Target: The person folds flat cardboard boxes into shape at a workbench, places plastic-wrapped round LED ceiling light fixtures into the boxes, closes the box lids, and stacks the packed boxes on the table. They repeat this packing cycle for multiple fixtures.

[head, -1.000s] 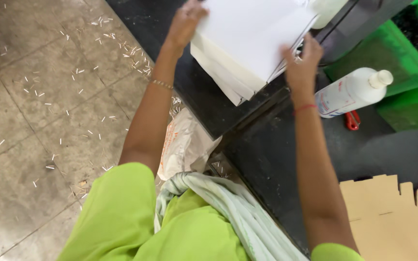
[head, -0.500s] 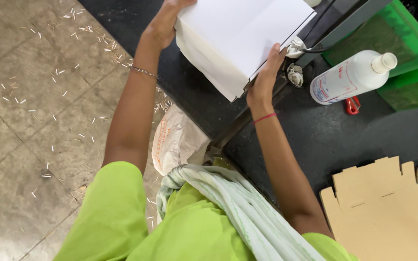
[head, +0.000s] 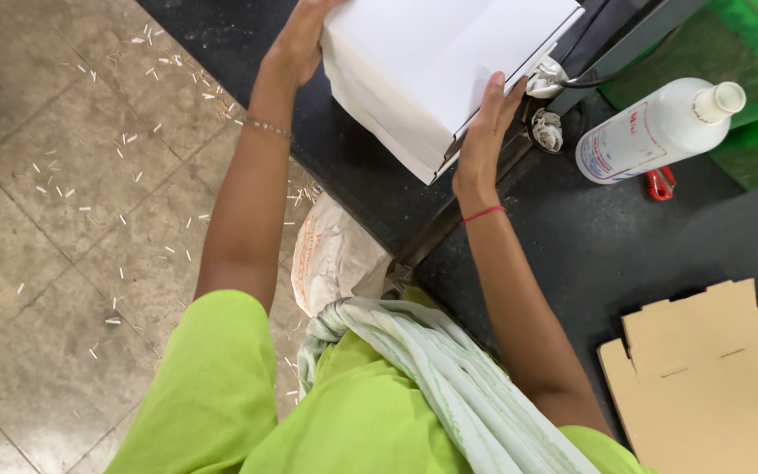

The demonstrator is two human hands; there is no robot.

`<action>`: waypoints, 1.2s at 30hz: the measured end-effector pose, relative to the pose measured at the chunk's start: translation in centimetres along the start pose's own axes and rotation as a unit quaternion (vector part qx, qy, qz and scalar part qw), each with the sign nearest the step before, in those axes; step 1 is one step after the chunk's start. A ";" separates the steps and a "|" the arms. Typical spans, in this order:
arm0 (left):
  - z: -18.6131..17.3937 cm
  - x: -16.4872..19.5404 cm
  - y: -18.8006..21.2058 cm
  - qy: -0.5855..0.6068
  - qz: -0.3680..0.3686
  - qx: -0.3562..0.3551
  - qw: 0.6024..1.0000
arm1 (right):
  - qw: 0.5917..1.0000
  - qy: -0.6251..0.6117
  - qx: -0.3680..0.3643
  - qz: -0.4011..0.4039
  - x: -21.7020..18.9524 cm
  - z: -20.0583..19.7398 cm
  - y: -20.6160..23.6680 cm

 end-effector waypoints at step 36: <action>-0.3 -8.8 2.1 0.031 -0.151 -0.062 0.986 | 0.984 0.174 0.045 0.017 7.8 -5.9 9.1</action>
Point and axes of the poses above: each hand's wrist, its own y-axis away from the middle knuckle, its own z-axis out of the palm, x = y × z, the point moved 3 cm from there along -y, towards the middle knuckle, and after that the axes turned 6 degrees about -z, right-handed, at the moved point
